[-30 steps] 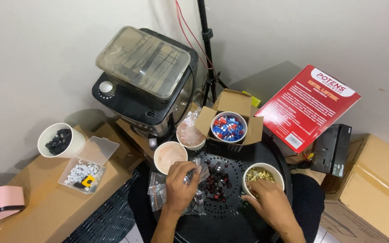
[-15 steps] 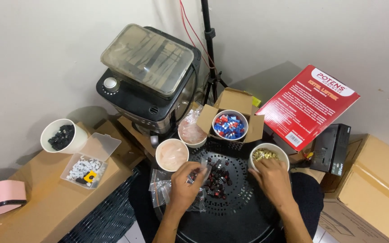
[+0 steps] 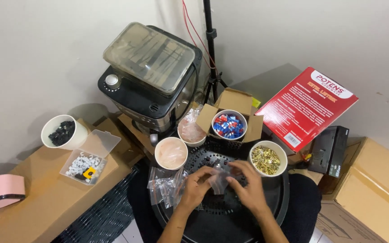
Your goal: Sorting and bagging small electronic or mechanical components from bowls into small plastic bags.
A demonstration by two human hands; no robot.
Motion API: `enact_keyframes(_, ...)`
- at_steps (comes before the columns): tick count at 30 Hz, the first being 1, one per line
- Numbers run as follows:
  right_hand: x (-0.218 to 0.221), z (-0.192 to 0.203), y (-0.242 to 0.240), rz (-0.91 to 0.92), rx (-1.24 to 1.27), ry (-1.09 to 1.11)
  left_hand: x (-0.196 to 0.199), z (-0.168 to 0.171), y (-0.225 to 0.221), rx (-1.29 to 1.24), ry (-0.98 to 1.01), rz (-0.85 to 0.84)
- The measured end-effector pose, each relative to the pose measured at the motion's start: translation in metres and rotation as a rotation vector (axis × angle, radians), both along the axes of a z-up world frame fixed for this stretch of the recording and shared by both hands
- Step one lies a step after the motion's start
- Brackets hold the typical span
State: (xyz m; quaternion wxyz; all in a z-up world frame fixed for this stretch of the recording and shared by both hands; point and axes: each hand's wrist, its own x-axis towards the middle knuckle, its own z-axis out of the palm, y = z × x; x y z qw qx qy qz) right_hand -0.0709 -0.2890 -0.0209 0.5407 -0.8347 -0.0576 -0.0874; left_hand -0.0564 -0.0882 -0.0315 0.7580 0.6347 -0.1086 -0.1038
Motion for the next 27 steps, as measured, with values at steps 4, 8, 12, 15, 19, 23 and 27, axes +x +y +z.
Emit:
enact_keyframes(4, 0.013, -0.006, 0.018, -0.004, 0.146, 0.047, 0.002, 0.012, -0.009, 0.013, 0.051, 0.091)
enact_keyframes(8, 0.026, -0.004, 0.024, -0.017, 0.182, -0.029, 0.004, 0.013, -0.015, -0.069, 0.027, 0.120)
enact_keyframes(12, 0.023, -0.018, 0.025, -0.045, 0.059, -0.195, 0.002, -0.013, -0.020, -0.233, 0.040, 0.093)
enact_keyframes(15, 0.022, -0.023, 0.030, -0.032, -0.009, -0.271, 0.002, -0.012, -0.020, -0.225, -0.045, 0.093)
enact_keyframes(19, 0.037, -0.007, 0.033, 0.028, -0.075, -0.275, 0.004, -0.014, -0.018, -0.190, -0.167, 0.121)
enact_keyframes(23, 0.039, -0.004, 0.033, 0.103, -0.106, -0.292, -0.011, 0.005, -0.016, 0.097, -0.235, 0.226)
enact_keyframes(27, 0.038, -0.012, 0.032, 0.086, -0.091, -0.237, -0.014, 0.029, -0.011, 0.361, -0.519, 0.282)
